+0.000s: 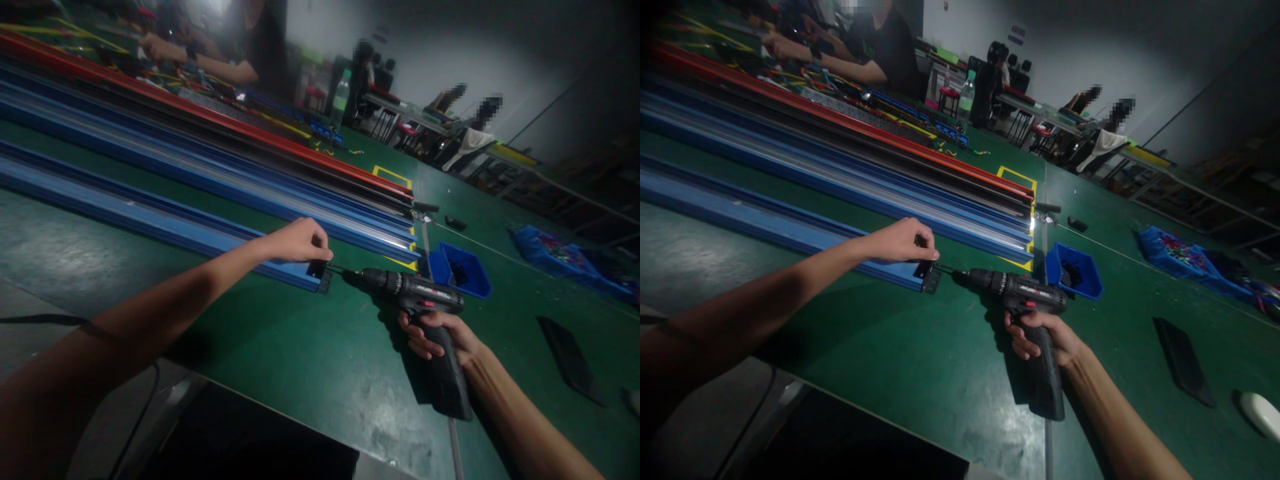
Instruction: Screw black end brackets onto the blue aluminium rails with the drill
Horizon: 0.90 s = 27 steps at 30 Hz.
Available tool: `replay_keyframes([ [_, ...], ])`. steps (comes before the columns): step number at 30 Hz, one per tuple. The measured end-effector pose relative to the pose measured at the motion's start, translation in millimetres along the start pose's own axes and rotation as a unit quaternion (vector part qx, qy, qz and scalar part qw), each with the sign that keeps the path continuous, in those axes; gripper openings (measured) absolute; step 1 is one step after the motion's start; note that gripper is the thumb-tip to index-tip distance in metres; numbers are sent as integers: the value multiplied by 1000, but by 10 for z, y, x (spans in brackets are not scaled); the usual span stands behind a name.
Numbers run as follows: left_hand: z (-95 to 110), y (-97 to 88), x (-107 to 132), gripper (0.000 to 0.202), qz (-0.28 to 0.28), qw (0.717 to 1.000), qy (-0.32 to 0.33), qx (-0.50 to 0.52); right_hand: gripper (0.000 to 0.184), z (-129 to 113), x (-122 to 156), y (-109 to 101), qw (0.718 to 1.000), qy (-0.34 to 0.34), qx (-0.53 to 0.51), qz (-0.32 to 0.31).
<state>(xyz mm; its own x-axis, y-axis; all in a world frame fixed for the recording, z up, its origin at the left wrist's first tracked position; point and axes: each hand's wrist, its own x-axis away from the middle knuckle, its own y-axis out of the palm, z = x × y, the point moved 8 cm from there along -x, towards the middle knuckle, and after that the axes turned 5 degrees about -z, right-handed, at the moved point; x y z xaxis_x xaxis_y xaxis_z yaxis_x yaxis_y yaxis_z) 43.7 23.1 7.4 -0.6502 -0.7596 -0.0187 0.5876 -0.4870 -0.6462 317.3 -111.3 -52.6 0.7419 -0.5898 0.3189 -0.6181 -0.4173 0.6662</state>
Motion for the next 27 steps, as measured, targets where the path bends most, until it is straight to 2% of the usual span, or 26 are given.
replay_keyframes([
  [27, -15, -1, -1, 30, 1, 1000, 11, -4, 22, -3, 8, -12, 1000, 4, 15, 18],
])
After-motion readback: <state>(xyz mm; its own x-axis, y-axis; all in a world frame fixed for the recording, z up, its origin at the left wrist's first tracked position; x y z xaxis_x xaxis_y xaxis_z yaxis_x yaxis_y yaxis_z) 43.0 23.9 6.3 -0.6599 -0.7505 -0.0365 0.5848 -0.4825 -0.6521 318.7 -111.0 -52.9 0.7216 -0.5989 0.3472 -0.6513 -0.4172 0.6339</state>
